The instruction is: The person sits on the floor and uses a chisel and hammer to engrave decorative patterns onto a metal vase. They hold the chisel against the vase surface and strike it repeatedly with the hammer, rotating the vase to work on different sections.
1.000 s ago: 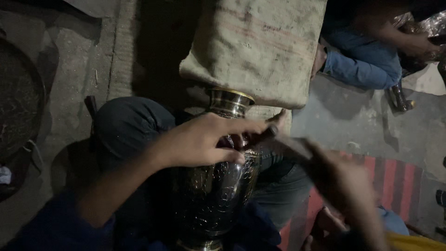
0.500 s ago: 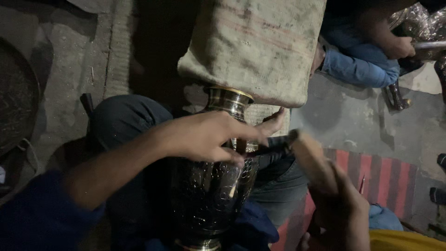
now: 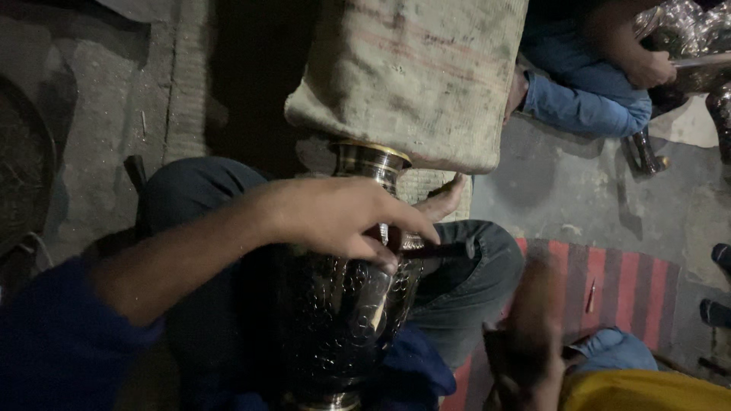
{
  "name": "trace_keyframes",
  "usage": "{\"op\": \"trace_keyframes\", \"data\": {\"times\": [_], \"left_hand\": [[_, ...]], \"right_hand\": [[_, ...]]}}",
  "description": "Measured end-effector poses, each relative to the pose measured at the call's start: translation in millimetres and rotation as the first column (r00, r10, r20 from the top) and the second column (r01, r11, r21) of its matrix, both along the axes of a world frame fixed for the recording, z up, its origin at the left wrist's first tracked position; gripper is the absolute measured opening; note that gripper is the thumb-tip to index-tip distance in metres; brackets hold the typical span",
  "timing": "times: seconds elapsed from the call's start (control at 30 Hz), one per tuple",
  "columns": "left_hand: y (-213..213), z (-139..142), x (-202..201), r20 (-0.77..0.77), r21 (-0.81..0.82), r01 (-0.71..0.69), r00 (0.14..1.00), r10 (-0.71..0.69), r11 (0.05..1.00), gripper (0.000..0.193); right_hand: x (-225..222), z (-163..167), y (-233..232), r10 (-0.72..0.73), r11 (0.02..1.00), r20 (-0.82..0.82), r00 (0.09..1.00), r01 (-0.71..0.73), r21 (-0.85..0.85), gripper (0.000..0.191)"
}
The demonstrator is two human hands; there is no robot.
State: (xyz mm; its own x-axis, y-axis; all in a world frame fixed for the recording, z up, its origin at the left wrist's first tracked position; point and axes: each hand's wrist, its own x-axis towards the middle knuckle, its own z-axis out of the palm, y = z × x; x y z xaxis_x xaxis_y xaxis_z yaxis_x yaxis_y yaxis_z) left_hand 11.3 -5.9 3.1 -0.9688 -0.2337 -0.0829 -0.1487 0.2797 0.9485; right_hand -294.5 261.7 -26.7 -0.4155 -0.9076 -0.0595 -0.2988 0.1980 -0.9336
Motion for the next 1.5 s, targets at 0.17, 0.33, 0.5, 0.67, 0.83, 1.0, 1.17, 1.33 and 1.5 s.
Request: {"op": "trace_keyframes", "data": {"times": [0.17,0.33,0.5,0.67,0.83,1.0,1.17,1.33,1.5], "left_hand": [[-2.4,-1.2,-2.3,0.068,-0.041,0.011,0.998,-0.008,0.999,0.059],[-2.4,4.3,-0.5,0.072,-0.015,0.027,0.997,-0.026,1.000,0.061],[2.0,2.1,1.8,0.096,-0.026,0.002,0.995,0.001,1.000,0.058],[14.4,-13.3,9.5,-0.023,0.019,-0.255,0.967,0.255,0.967,0.071],[31.6,-26.9,23.1,-0.089,0.008,-0.436,0.896,0.435,0.900,0.050],[57.1,-37.2,23.4,-0.128,0.230,-0.640,0.727,0.674,0.733,0.050],[81.1,-44.2,24.6,-0.211,0.263,-0.777,0.533,0.820,0.573,0.050],[80.4,-41.7,26.3,-0.300,0.171,-0.772,0.551,0.779,0.612,0.048],[54.0,-39.5,26.8,-0.044,0.090,-0.565,0.821,0.570,0.820,0.048]], "right_hand": [[-0.2,-13.0,1.7,-0.032,0.996,0.020,0.999,0.030,0.083,0.074],[-5.9,-15.0,-4.7,0.015,0.996,0.022,1.000,-0.013,-0.087,0.076],[-12.3,9.5,-34.1,0.162,0.985,0.102,0.981,-0.155,-0.070,0.039],[-32.1,41.8,-78.4,-0.023,0.951,0.130,0.991,-0.019,0.310,0.067],[-45.1,70.0,-120.0,0.326,0.859,-0.243,0.914,-0.178,0.480,0.076],[-44.2,98.1,-202.0,0.357,0.445,0.061,-0.932,0.227,0.866,0.080],[-8.2,132.4,-237.2,0.875,0.375,-0.294,-0.384,0.154,0.914,0.087],[9.9,141.6,-231.7,0.877,0.444,-0.459,0.140,0.124,0.887,0.087],[-0.3,107.7,-206.7,0.709,0.526,-0.530,-0.465,-0.153,0.837,0.071]]}}
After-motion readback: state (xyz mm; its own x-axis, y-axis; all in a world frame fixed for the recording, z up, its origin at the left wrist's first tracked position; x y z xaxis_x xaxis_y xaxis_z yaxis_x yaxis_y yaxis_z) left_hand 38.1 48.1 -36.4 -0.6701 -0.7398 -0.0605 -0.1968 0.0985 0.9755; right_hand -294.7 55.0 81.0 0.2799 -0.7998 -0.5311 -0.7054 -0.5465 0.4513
